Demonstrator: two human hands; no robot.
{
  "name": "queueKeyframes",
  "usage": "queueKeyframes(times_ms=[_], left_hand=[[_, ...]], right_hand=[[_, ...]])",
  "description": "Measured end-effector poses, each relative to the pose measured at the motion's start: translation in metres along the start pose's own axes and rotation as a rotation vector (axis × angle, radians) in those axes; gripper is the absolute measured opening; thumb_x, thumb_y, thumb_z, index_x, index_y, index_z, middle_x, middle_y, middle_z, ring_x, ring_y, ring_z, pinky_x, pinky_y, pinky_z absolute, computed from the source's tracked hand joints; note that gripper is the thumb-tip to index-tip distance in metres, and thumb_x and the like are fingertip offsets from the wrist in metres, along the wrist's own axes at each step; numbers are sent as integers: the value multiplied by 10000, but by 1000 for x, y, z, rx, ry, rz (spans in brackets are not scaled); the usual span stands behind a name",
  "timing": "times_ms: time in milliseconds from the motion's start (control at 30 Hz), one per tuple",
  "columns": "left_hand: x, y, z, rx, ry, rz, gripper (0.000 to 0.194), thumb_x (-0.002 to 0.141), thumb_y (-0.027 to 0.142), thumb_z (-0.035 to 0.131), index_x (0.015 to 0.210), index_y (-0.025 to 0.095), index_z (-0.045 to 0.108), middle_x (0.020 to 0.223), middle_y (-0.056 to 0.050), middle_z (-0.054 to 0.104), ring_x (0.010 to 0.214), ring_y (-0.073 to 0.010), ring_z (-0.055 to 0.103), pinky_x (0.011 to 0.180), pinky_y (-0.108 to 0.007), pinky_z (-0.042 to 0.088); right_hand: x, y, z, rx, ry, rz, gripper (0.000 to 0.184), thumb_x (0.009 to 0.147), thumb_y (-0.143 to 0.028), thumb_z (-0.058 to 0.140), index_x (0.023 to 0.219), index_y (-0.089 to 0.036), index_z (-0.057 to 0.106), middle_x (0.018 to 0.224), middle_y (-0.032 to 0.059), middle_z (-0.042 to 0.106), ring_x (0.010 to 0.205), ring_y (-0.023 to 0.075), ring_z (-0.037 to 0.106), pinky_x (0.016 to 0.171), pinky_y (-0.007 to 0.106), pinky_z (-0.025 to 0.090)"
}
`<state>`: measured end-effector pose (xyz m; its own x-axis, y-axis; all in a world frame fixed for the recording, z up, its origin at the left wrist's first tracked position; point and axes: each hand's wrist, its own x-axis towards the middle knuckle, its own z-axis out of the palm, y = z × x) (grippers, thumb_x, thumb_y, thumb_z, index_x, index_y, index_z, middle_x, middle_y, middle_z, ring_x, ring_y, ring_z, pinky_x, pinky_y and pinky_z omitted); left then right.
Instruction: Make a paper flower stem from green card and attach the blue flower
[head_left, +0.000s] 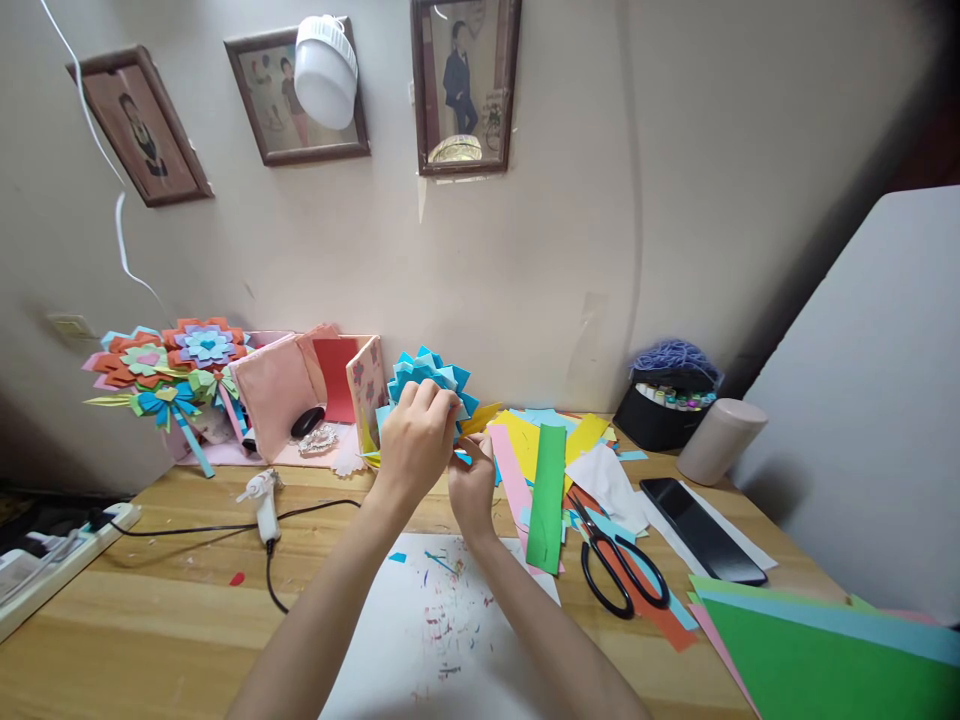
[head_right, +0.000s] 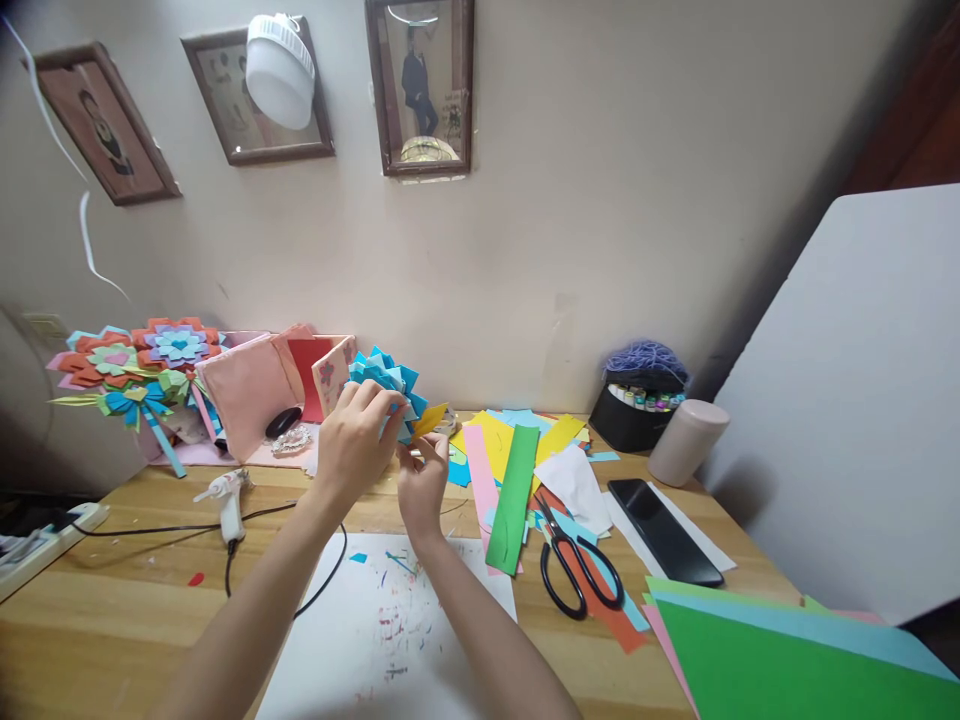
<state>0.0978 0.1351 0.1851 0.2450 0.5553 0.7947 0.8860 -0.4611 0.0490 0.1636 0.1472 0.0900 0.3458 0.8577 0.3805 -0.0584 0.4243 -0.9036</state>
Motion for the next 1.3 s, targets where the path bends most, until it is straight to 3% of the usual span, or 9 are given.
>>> queueKeyframes(times_ms=[100,300,400,500,600,767,900,1100,1300], left_hand=[[0,-1,-3,-243,-37,-90,132,844,227,434,766,205,538,786,-30,550,758,-170,464,680,-282,375],[-21,-25,-11,-837,29,-458,158,835,328,445,798,188,508,843,-37,581,810,-151,550,688,-252,439],[-45,-50,-9,-872,112,-626,176,820,360,463,800,187,487,771,-24,605,708,-134,580,628,-241,457],[-72,-75,-3,-844,35,-777,200,781,385,513,811,188,490,640,-7,611,597,-154,605,549,-264,474],[-87,-90,3,-802,-18,-809,217,700,353,609,804,168,561,742,-56,662,728,-191,639,711,-343,501],[-75,-72,9,-889,-162,-831,331,661,379,647,910,161,642,1003,-109,657,950,-220,600,848,-362,457],[-60,-42,16,-1109,-217,-836,317,666,391,645,867,147,659,925,-100,683,909,-226,611,833,-348,457],[-59,-26,25,-1114,-44,-870,247,662,383,643,690,138,649,709,-46,678,724,-196,609,684,-281,462],[-62,-28,25,-1063,-58,-864,228,678,361,625,716,139,659,674,-19,662,660,-165,577,615,-242,429]], right_hand=[[1,0,-1,-2,4,3,116,724,-256,535,664,-160,561,817,36,428,718,130,480,561,214,443],[9,4,-7,-11,30,18,160,718,-317,567,694,-159,586,860,60,475,756,147,490,609,243,461],[15,11,-10,16,28,42,182,708,-329,580,732,-151,604,862,71,521,776,161,506,654,273,463],[20,14,-13,92,-7,71,185,689,-314,594,774,-151,613,819,60,582,797,175,526,734,316,449],[21,8,-14,194,-49,164,195,658,-317,614,767,-155,620,791,51,634,803,189,545,763,341,434],[16,-12,-12,404,-192,328,251,631,-344,647,809,-167,642,828,49,661,778,194,577,685,326,459],[7,-19,-7,470,-285,359,214,630,-339,651,782,-188,652,832,42,665,810,194,583,672,310,466],[1,-16,-2,466,-280,426,218,563,-344,694,692,-179,634,776,36,664,792,204,589,690,330,465],[0,-14,-1,450,-245,410,201,562,-314,697,676,-171,615,743,24,655,765,188,580,719,337,455]])
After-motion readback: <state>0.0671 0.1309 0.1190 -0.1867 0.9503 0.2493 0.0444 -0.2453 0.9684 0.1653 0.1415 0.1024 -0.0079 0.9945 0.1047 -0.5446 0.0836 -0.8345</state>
